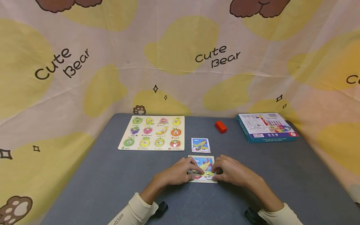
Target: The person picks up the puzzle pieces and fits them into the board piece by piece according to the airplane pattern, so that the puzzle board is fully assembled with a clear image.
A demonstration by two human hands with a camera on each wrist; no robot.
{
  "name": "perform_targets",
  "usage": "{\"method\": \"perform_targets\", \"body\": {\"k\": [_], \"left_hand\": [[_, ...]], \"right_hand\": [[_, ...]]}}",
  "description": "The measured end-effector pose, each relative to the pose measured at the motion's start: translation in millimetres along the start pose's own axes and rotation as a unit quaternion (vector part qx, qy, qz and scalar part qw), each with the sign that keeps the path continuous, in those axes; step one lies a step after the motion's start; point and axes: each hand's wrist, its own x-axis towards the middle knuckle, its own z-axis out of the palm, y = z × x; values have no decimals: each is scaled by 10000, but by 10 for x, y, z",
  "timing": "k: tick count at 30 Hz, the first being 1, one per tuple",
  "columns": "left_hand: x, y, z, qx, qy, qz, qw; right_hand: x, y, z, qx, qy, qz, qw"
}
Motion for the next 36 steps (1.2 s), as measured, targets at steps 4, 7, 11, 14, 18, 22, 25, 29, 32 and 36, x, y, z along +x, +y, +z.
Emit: {"method": "perform_targets", "body": {"k": [4, 7, 11, 14, 18, 22, 25, 29, 32, 36], "left_hand": [[1, -3, 0, 9, 0, -13, 10000], [5, -9, 4, -1, -9, -37, 10000], [9, -13, 8, -28, -19, -62, 10000], [9, -13, 7, -38, -19, -75, 10000], [6, -6, 4, -27, -42, -95, 9999], [2, 4, 1, -37, -65, -122, 9999], [0, 10, 1, -51, -60, -140, 9999], [-3, 17, -2, -74, -62, -169, 9998], [-6, 20, -6, -72, -67, -186, 9998], [-4, 16, -7, -62, -61, -176, 9998]], "right_hand": [[8, 0, 3, 51, -6, 7, 10000], [11, 0, 3, 75, -36, 37, 10000], [12, -7, -5, 80, -127, 119, 9998], [18, -14, -6, 68, -147, 160, 9997], [33, -24, 2, 134, -112, 112, 9998], [42, -31, 12, 215, -122, -61, 9997], [47, -31, 14, 214, -142, -130, 9996], [58, -27, 9, 220, -165, -104, 9996], [71, -25, 8, 259, -180, -77, 9995], [79, -27, 5, 303, -196, -59, 9993]]}}
